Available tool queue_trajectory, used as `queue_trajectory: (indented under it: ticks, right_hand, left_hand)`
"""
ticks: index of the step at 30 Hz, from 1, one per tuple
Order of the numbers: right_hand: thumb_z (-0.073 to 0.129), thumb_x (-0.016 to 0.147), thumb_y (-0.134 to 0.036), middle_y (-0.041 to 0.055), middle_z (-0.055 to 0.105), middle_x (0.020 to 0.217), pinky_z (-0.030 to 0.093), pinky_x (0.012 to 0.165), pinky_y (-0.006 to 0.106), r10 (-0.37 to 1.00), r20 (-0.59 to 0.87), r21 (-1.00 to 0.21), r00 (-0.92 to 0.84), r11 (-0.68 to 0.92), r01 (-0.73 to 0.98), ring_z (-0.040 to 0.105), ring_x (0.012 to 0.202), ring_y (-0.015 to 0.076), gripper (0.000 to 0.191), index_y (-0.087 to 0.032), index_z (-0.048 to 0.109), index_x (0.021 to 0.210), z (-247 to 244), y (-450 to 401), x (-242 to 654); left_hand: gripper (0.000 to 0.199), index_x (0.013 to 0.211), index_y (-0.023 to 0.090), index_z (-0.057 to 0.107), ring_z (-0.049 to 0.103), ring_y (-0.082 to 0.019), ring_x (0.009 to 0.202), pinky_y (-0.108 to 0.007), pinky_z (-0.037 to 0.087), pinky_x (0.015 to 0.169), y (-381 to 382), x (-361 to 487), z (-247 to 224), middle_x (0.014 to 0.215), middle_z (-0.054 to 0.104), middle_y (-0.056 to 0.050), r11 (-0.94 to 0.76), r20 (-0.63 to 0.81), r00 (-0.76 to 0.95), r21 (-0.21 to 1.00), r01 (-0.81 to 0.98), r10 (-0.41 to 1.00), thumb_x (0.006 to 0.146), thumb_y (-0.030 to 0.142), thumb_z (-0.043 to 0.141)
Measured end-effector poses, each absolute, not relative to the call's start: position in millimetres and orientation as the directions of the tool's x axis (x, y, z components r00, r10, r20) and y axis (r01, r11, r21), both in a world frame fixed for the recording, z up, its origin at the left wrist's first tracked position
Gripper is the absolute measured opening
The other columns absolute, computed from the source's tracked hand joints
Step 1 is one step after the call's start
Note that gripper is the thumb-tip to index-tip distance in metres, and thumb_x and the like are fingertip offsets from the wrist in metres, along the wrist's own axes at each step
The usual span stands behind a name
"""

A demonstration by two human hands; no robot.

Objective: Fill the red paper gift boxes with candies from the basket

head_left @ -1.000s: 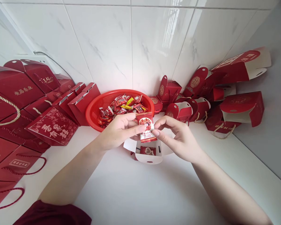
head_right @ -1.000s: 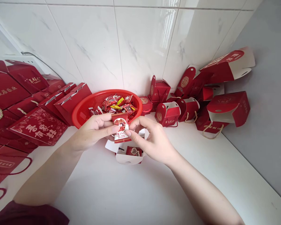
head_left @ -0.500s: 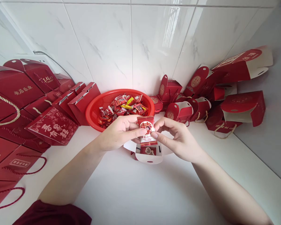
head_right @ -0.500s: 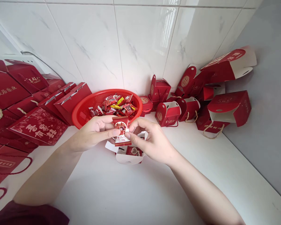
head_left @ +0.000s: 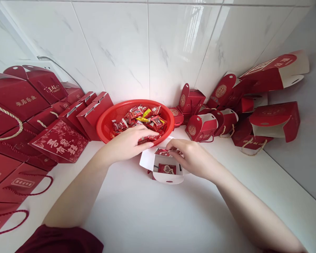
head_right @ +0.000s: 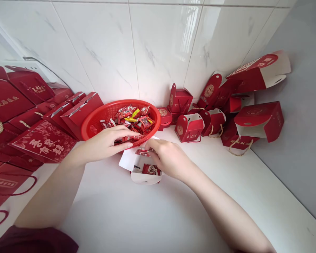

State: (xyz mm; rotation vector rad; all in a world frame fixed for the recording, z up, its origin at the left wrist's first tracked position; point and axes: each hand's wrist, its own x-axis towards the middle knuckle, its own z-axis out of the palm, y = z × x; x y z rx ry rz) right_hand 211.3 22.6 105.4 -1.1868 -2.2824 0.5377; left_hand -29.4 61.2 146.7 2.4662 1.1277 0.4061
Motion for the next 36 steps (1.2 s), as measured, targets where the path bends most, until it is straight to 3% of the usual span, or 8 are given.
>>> queue_trajectory:
  ticks: [3,6,11,18,25,30,33,36]
  right_hand:
    - [0.049,0.09,-0.011,0.0015,0.068,0.081,0.036,0.055,0.025,0.863,0.13,-0.412,-0.489,0.496,0.765,0.058,0.063,0.0148,0.016,-0.022,0.06,0.091,102,24,209]
    - [0.048,0.092,-0.013,0.0026,0.069,0.079,0.032,0.053,0.026,0.862,0.111,-0.335,-0.495,0.502,0.797,0.057,0.061,0.0151,0.016,-0.022,0.061,0.092,100,24,207]
    - [0.05,0.091,-0.01,0.0026,0.067,0.07,0.03,0.053,0.027,0.835,0.118,-0.287,-0.537,0.546,0.787,0.056,0.058,0.0156,0.018,-0.022,0.064,0.09,91,27,207]
    - [0.046,0.095,-0.015,0.0033,0.066,0.077,0.029,0.055,0.027,0.872,0.05,-0.204,-0.488,0.487,0.849,0.054,0.061,0.0142,0.017,-0.018,0.061,0.088,94,28,203]
    - [0.044,0.097,-0.021,-0.0025,0.058,0.067,0.029,0.056,0.025,0.76,0.061,-0.36,-0.647,0.621,0.696,0.04,0.056,0.0104,0.027,-0.019,0.05,0.071,104,16,202]
    - [0.044,0.096,-0.02,-0.0019,0.058,0.068,0.029,0.056,0.025,0.737,0.028,-0.393,-0.675,0.629,0.671,0.039,0.056,0.0103,0.027,-0.019,0.05,0.07,98,23,199]
    - [0.043,0.097,-0.02,-0.0001,0.063,0.074,0.031,0.058,0.025,0.733,0.007,-0.428,-0.68,0.617,0.661,0.046,0.06,0.0111,0.025,-0.019,0.055,0.074,89,31,197]
    - [0.043,0.097,-0.02,0.0006,0.065,0.076,0.031,0.056,0.025,0.737,-0.016,-0.443,-0.675,0.6,0.666,0.048,0.061,0.0119,0.026,-0.019,0.057,0.075,82,34,196]
  left_hand:
    - [0.039,0.128,0.03,0.063,0.055,-0.025,0.118,-0.034,0.04,0.102,72,-34,142,0.129,0.058,-0.005,-0.612,0.022,0.677,0.448,0.652,0.736,0.093,0.041,0.053]
    - [0.052,0.136,0.033,0.057,0.051,-0.026,0.125,-0.033,0.037,0.105,73,-32,134,0.14,0.05,-0.005,-0.611,-0.049,0.71,0.469,0.638,0.703,0.085,0.044,0.064]
    - [0.072,0.138,0.035,0.054,0.042,-0.031,0.132,-0.036,0.036,0.106,69,-28,123,0.141,0.047,-0.006,-0.628,-0.137,0.766,0.493,0.602,0.628,0.071,0.048,0.078]
    - [0.08,0.144,0.038,0.044,0.043,-0.033,0.132,-0.038,0.038,0.105,67,-24,123,0.142,0.047,-0.004,-0.593,-0.24,0.726,0.443,0.672,0.644,0.072,0.05,0.076]
    - [0.079,0.142,0.036,0.047,0.045,-0.032,0.132,-0.037,0.041,0.103,67,-26,119,0.145,0.047,-0.004,-0.593,-0.208,0.731,0.463,0.659,0.651,0.071,0.056,0.075]
    - [0.083,0.145,0.036,0.043,0.048,-0.032,0.132,-0.037,0.041,0.104,66,-25,125,0.147,0.048,-0.004,-0.605,-0.21,0.746,0.469,0.644,0.632,0.071,0.051,0.076]
    - [0.081,0.149,0.038,0.036,0.051,-0.028,0.131,-0.035,0.043,0.103,73,-33,133,0.147,0.049,-0.002,-0.571,-0.115,0.736,0.556,0.604,0.667,0.077,0.045,0.073]
    - [0.062,0.146,0.033,0.04,0.061,-0.023,0.118,-0.033,0.049,0.097,94,-52,135,0.135,0.06,-0.005,-0.482,0.05,0.581,0.619,0.62,0.812,0.088,0.043,0.06]
